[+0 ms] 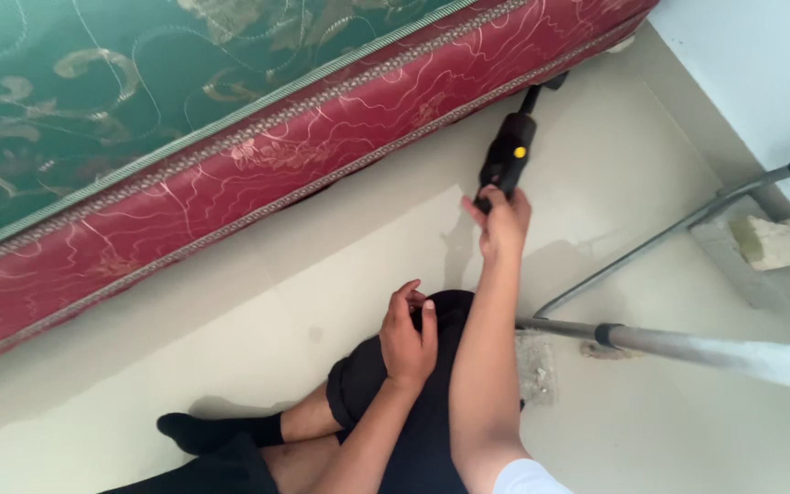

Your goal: The person sits on the floor and uses a handheld vacuum cleaner to clean the side of a mattress. They move the vacuum nozzle back and forth along the red fabric border of the mattress, occasionally using their left hand to hold the mattress steady.

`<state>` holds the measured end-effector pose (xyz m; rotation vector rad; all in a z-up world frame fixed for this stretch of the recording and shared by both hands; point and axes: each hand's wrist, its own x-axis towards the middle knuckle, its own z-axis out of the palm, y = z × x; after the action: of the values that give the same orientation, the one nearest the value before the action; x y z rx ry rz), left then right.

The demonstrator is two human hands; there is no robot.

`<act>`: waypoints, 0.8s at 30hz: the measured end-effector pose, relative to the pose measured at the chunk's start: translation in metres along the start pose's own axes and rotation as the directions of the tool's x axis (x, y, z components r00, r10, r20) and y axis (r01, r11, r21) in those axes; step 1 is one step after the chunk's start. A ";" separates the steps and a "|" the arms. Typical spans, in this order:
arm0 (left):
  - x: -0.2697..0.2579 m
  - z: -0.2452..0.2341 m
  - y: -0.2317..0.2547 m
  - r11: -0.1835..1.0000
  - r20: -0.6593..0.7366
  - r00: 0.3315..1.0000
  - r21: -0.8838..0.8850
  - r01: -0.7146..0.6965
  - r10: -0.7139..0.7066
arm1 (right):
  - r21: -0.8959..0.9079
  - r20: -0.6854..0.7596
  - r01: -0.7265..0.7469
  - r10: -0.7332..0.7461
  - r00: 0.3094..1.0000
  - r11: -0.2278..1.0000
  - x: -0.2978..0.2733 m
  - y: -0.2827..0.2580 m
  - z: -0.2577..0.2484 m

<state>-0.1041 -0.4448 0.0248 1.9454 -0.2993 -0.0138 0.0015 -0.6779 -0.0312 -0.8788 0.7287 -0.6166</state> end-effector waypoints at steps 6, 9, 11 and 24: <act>0.004 0.004 -0.003 1.000 0.012 1.000 0.018 0.025 -0.025 | 0.034 0.044 0.219 -0.221 0.974 0.975 0.024 -0.005 -0.004; 0.006 0.004 -0.003 0.999 0.011 1.000 0.032 0.015 -0.015 | 0.017 0.043 0.231 -0.232 0.972 0.973 0.017 -0.009 0.001; 0.006 0.006 -0.002 0.999 0.014 0.999 0.032 0.038 -0.039 | -0.005 0.040 0.183 -0.182 0.982 0.983 0.001 -0.012 -0.005; 0.003 0.004 -0.002 0.999 0.041 0.999 0.032 0.026 -0.028 | 0.038 -0.190 0.351 -0.338 0.922 0.936 0.051 -0.003 -0.026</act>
<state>-0.1013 -0.4486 0.0213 1.9821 -0.3019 -0.0671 0.0115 -0.7287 -0.0557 -0.8993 0.7143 -1.0429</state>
